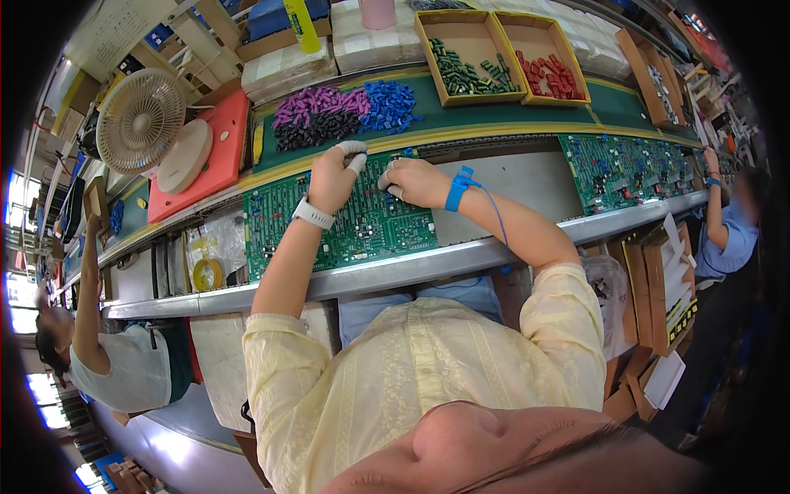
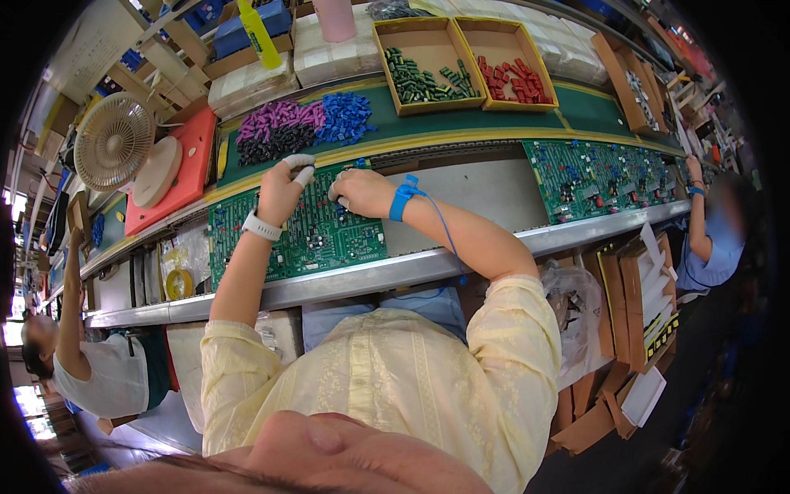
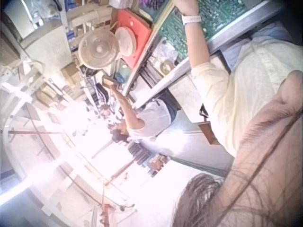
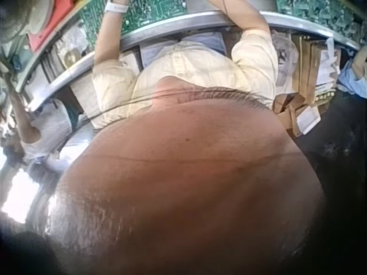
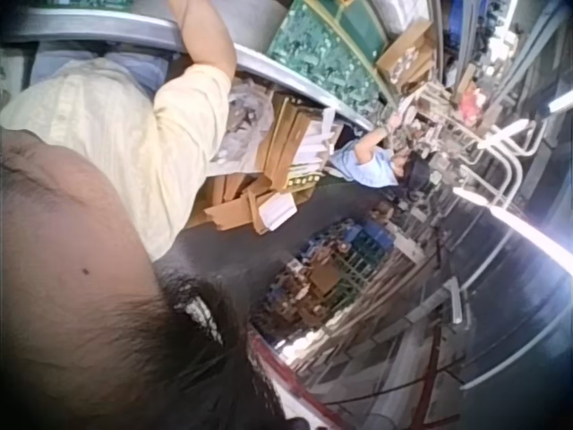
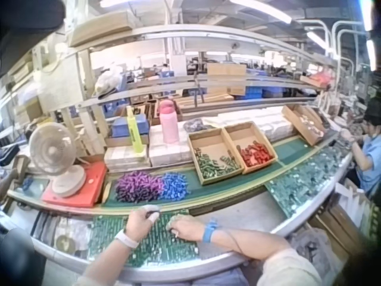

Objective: Manually inserting electronic components into circuit boards on a factory assembly line.

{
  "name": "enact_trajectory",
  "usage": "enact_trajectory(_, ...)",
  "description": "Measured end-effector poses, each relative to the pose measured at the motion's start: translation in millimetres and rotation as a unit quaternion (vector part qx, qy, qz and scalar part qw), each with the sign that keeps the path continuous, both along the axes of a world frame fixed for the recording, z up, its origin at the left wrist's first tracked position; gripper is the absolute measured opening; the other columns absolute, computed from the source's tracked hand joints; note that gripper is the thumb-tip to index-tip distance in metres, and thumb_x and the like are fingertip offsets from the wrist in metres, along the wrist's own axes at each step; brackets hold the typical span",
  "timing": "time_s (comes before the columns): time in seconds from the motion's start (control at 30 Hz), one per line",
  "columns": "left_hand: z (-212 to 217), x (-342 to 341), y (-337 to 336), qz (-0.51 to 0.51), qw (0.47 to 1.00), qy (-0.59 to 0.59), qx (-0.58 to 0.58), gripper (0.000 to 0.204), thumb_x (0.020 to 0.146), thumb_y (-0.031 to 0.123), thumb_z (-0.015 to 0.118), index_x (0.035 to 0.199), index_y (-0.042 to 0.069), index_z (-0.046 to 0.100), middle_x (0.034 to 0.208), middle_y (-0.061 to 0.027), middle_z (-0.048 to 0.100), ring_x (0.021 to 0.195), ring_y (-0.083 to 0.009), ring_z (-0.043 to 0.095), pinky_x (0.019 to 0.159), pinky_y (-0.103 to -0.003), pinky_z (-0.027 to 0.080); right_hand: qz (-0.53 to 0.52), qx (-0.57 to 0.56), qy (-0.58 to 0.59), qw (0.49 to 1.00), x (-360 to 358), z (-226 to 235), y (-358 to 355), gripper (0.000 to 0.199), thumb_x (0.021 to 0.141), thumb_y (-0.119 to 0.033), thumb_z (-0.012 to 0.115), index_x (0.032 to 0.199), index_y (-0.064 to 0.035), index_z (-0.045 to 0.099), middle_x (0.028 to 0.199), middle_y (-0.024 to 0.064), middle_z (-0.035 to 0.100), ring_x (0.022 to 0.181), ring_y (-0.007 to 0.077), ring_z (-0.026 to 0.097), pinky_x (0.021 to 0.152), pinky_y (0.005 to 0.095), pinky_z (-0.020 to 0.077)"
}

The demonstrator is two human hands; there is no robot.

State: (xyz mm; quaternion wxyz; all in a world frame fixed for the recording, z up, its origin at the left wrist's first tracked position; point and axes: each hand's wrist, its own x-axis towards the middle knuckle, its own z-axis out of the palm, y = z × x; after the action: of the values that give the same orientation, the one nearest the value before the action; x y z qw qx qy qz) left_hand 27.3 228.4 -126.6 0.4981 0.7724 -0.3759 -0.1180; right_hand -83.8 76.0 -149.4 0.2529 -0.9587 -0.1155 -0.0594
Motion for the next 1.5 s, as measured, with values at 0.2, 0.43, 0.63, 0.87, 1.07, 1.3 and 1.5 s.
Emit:
enact_trajectory(0.2, -17, -7, 18, 0.001, 1.000, -0.015, 0.026, 0.019, 0.077, 0.009, 0.062, 0.094, 0.000, 0.062, 0.080, -0.0123, 0.066, 0.071, -0.0187, 0.064, 0.065, -0.029, 0.050, -0.002, 0.013, 0.000, 1.000, 4, 14, -13, 0.023, 0.075, -0.013, 0.057, 0.097, -0.0072, 0.061, 0.090, 0.0142, 0.058, 0.090, 0.0309, 0.055, 0.079, 0.0419, 0.0443)
enact_trajectory(0.43, -11, -16, 16, -0.061, 0.967, -0.239, 0.058, 0.011, 0.066, 0.010, 0.068, 0.076, 0.005, 0.068, 0.085, -0.0102, 0.063, 0.080, -0.0269, 0.059, 0.073, -0.037, 0.047, -0.259, -0.121, -0.145, 0.947, 37, -7, -73, 0.018, 0.077, -0.019, 0.062, 0.088, -0.0053, 0.063, 0.087, 0.0150, 0.055, 0.084, 0.0308, 0.056, 0.073, 0.0403, 0.0475)
enact_trajectory(0.63, -21, -16, 11, -0.072, 0.959, -0.261, 0.078, 0.009, 0.063, 0.013, 0.069, 0.070, 0.007, 0.069, 0.085, -0.0098, 0.061, 0.082, -0.0281, 0.056, 0.074, -0.039, 0.044, -0.279, -0.099, -0.110, 0.949, 35, -9, -79, 0.015, 0.077, -0.019, 0.061, 0.083, -0.0059, 0.064, 0.086, 0.0142, 0.055, 0.082, 0.0313, 0.056, 0.072, 0.0408, 0.0473)
enact_trajectory(0.87, -24, -15, 10, -0.078, 0.961, -0.253, 0.083, 0.009, 0.063, 0.012, 0.069, 0.070, 0.007, 0.069, 0.085, -0.0099, 0.061, 0.082, -0.0283, 0.056, 0.073, -0.039, 0.044, -0.257, -0.084, -0.157, 0.950, 27, -2, -67, 0.011, 0.078, -0.013, 0.057, 0.082, -0.0055, 0.062, 0.082, 0.0130, 0.057, 0.081, 0.0311, 0.056, 0.071, 0.0417, 0.0468)
enact_trajectory(1.07, -20, -20, 9, -0.075, 0.955, -0.274, 0.081, 0.008, 0.063, 0.013, 0.069, 0.068, 0.007, 0.068, 0.084, -0.0098, 0.061, 0.080, -0.0287, 0.055, 0.073, -0.038, 0.044, -0.228, -0.040, -0.146, 0.962, 19, 13, -41, 0.011, 0.079, -0.012, 0.054, 0.084, -0.0054, 0.061, 0.083, 0.0126, 0.058, 0.081, 0.0305, 0.056, 0.071, 0.0421, 0.0463)
enact_trajectory(1.3, -12, 1, 11, -0.091, 0.971, -0.215, 0.041, 0.024, 0.066, 0.014, 0.070, 0.088, 0.006, 0.066, 0.092, -0.0136, 0.060, 0.089, -0.0302, 0.056, 0.080, -0.038, 0.044, -0.111, 0.017, -0.097, 0.989, 14, 10, -22, 0.015, 0.079, -0.011, 0.053, 0.089, -0.0050, 0.062, 0.085, 0.0125, 0.058, 0.084, 0.0307, 0.056, 0.074, 0.0417, 0.0450)
enact_trajectory(1.5, -10, 64, 7, 0.119, 0.903, -0.365, 0.193, 0.018, 0.074, 0.018, 0.062, 0.087, 0.007, 0.066, 0.086, -0.0128, 0.062, 0.085, -0.0293, 0.058, 0.074, -0.040, 0.047, -0.032, 0.054, 0.005, 0.998, 15, 8, 0, 0.019, 0.076, -0.010, 0.055, 0.092, -0.0042, 0.063, 0.089, 0.0143, 0.062, 0.087, 0.0320, 0.057, 0.078, 0.0408, 0.0447)
